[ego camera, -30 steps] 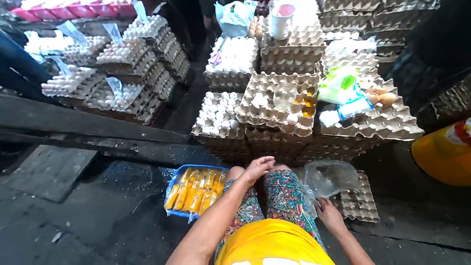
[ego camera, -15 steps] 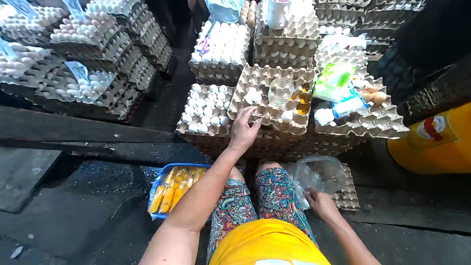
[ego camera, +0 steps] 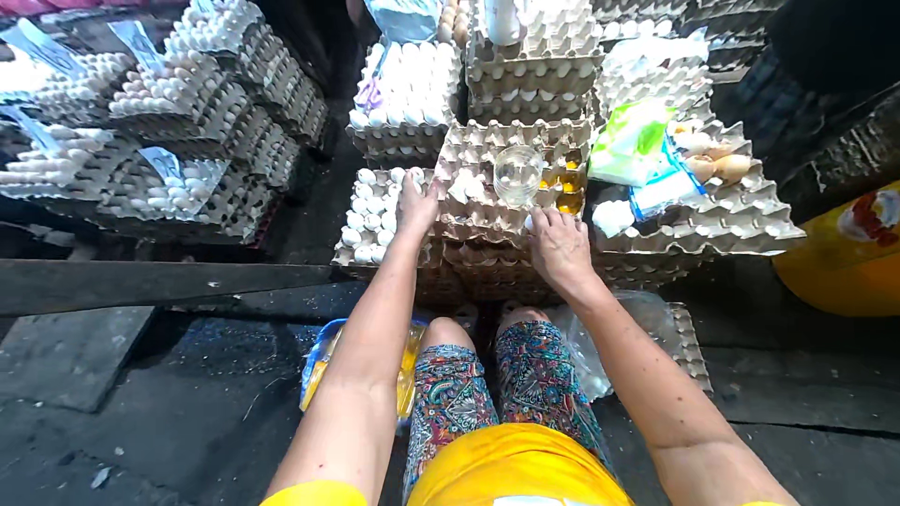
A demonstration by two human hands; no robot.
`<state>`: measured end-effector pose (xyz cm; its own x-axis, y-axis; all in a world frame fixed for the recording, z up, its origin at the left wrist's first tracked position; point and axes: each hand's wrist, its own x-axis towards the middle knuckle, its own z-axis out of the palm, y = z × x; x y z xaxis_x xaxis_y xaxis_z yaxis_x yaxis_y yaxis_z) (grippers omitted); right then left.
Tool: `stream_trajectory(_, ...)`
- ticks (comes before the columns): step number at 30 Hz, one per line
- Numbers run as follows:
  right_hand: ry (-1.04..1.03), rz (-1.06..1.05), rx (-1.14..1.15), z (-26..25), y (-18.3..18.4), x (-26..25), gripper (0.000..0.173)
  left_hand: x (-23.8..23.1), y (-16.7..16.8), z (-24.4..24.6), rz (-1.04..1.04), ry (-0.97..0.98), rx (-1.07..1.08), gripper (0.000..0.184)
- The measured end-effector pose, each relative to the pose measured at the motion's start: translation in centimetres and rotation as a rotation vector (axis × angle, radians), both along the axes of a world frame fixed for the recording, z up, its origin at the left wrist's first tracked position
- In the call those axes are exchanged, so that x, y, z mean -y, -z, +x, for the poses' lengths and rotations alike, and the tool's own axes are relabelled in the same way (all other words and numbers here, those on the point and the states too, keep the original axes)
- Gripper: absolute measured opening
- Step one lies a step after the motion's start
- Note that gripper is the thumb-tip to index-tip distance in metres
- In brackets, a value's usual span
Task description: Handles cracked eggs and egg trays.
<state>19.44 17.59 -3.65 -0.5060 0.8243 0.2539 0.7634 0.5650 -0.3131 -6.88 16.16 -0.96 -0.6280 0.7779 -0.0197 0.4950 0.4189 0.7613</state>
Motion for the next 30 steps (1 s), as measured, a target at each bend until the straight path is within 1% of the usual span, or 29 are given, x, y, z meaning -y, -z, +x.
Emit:
stream_trajectory(3,-0.011,-0.015,0.014,0.1,-0.3,-0.7,0.039,-0.4,0.8,-1.6,-0.082,0.119,0.247,0.069)
stream_trajectory(6,-0.046,-0.064,0.049,0.9,-0.7,-1.4,0.038,-0.7,0.5,-1.8,-0.132,0.169,0.343,0.058)
stream_trajectory(8,-0.094,-0.099,0.062,1.5,-0.9,-1.8,0.040,-0.8,0.3,-1.9,-0.167,0.173,0.393,0.057)
stream_trajectory(10,-0.137,-0.082,0.067,2.0,-1.0,-1.7,0.041,-0.9,0.8,-2.0,-0.165,0.169,0.406,0.059)
stream_trajectory(15,-0.202,0.003,0.094,2.3,-1.0,-2.1,0.034,-0.9,2.1,-1.7,-0.138,0.134,0.361,0.064)
stream_trajectory(18,-0.208,0.000,0.049,2.7,-1.8,-2.6,0.035,-0.7,2.4,-1.7,-0.119,0.138,0.373,0.062)
stream_trajectory(22,-0.213,-0.017,-0.111,3.5,-2.9,-3.6,0.036,-0.5,3.0,-1.8,-0.062,0.147,0.411,0.062)
stream_trajectory(26,-0.193,-0.039,-0.350,4.4,-3.8,-3.9,0.038,0.1,3.4,-2.2,-0.007,0.119,0.432,0.061)
stream_trajectory(28,-0.144,-0.142,-0.518,4.8,-3.8,-4.0,0.041,0.7,3.5,-2.4,0.025,0.097,0.446,0.060)
stream_trajectory(30,-0.126,-0.282,-0.781,5.0,-4.1,-4.0,0.039,1.6,3.4,-3.0,0.071,0.082,0.462,0.059)
